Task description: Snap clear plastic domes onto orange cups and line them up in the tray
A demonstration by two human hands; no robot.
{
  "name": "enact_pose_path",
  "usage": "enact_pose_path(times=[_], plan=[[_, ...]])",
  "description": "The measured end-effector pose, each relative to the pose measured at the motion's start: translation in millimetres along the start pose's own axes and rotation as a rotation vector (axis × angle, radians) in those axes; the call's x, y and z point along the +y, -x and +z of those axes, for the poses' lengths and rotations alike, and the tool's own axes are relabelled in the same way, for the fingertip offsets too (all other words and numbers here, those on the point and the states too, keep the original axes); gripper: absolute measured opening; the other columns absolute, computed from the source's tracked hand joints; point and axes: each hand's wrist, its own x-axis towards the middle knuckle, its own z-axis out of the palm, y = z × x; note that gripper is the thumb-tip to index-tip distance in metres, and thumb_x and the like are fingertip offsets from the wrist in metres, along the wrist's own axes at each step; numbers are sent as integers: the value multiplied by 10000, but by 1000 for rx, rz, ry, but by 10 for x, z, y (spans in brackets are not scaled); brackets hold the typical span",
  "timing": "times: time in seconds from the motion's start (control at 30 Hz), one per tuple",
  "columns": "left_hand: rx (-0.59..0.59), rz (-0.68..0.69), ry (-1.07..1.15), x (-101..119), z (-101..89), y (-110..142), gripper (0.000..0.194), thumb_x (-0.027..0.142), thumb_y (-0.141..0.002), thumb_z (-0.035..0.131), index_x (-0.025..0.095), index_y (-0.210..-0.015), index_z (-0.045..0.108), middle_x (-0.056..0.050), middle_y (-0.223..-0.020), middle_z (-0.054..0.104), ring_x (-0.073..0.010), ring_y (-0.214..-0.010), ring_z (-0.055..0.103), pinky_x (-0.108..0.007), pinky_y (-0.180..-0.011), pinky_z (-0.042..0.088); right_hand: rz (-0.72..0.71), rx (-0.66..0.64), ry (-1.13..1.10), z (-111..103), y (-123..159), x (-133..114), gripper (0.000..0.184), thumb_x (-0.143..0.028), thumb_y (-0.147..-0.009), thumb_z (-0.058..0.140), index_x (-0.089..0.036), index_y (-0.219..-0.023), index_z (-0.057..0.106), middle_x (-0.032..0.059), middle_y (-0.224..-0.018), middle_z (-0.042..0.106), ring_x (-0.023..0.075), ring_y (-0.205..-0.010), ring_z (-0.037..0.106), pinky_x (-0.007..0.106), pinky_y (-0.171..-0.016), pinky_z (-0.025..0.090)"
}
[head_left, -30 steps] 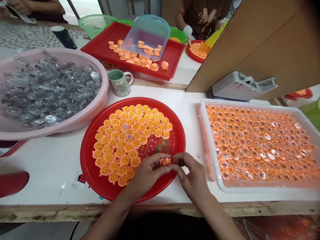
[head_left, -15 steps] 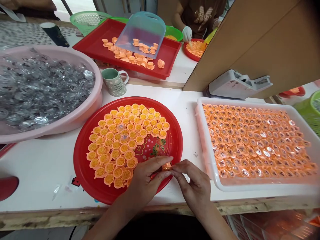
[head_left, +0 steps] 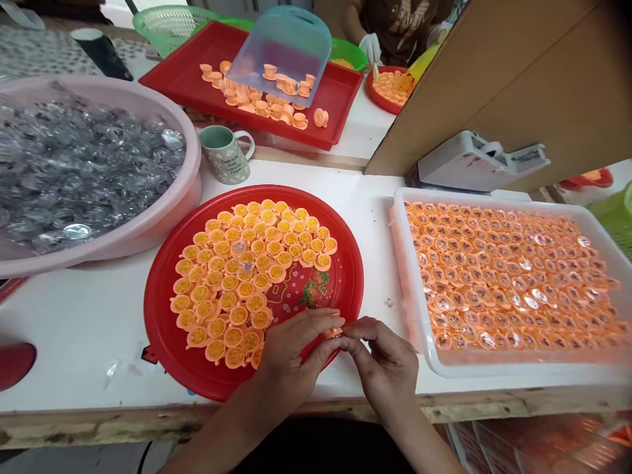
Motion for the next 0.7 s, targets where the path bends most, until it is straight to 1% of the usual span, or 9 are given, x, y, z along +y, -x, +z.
enact_pose_path(times=[0.13, 0.27, 0.33, 0.37, 0.47, 0.53, 0.6, 0.67, 0.7], plan=[[-25, -22, 18, 5, -15, 3, 206, 95, -850, 616, 206, -1016, 668, -21, -952, 739, -133, -913, 694, -216, -861, 549, 34, -27, 9, 25, -5, -11, 127, -104, -818, 671, -230, -800, 664, -19, -729, 668, 140, -678, 633, 253, -635, 506], [-13, -148, 62, -15, -11, 21, 192, 119, -838, 625, 214, -1000, 661, -7, -943, 727, -127, -872, 691, -198, -812, 548, 84, -35, 25, 64, -8, -1, 125, -112, -822, 665, -236, -823, 648, -23, -749, 649, 131, -691, 608, 248, -639, 490], [16, -232, 125, -28, 1, 18, 201, 130, -817, 651, 220, -995, 669, -6, -965, 727, -135, -895, 691, -203, -825, 548, 108, -16, 17, 79, -27, 26, 154, -132, -813, 681, -247, -907, 639, -25, -762, 613, 131, -694, 585, 251, -636, 488], [22, -283, 171, -33, 7, 12, 204, 133, -811, 660, 223, -993, 674, -4, -970, 728, -137, -901, 690, -204, -828, 547, 111, -13, 12, 83, -41, 41, 201, -145, -810, 688, -253, -971, 635, -20, -787, 595, 133, -702, 576, 257, -640, 491], [18, -432, 321, -43, 27, -14, 185, 144, -806, 673, 223, -972, 690, -6, -973, 724, -146, -920, 680, -223, -837, 543, 78, -57, 19, 85, -82, 79, 317, -170, -836, 662, -264, -1134, 607, 11, -909, 568, 142, -749, 571, 283, -672, 504], [28, -486, 379, -58, 40, -18, 163, 157, -794, 687, 214, -946, 693, -14, -978, 713, -160, -933, 668, -250, -849, 534, 51, -92, 30, 87, -87, 91, 284, -176, -864, 624, -263, -1134, 604, 22, -948, 572, 146, -773, 578, 289, -685, 507], [37, -535, 389, -83, 53, 5, 148, 166, -783, 694, 206, -926, 689, -13, -934, 704, -165, -895, 661, -265, -826, 530, 50, -113, 40, 99, -66, 103, 233, -183, -888, 586, -256, -1109, 591, 18, -922, 583, 149, -775, 583, 281, -673, 505], [46, -553, 334, -113, 63, 53, 137, 173, -783, 691, 198, -917, 683, -11, -879, 694, -162, -840, 653, -272, -791, 519, 42, -134, 80, 126, -31, 132, 206, -179, -909, 542, -248, -1101, 567, 17, -905, 591, 151, -783, 588, 274, -671, 501], [50, -531, 289, -128, 64, 79, 121, 180, -788, 686, 193, -908, 682, -13, -863, 686, -163, -825, 646, -277, -780, 512, 23, -141, 109, 146, -14, 153, 206, -172, -916, 518, -245, -1106, 552, 19, -910, 593, 151, -791, 590, 272, -675, 498]])
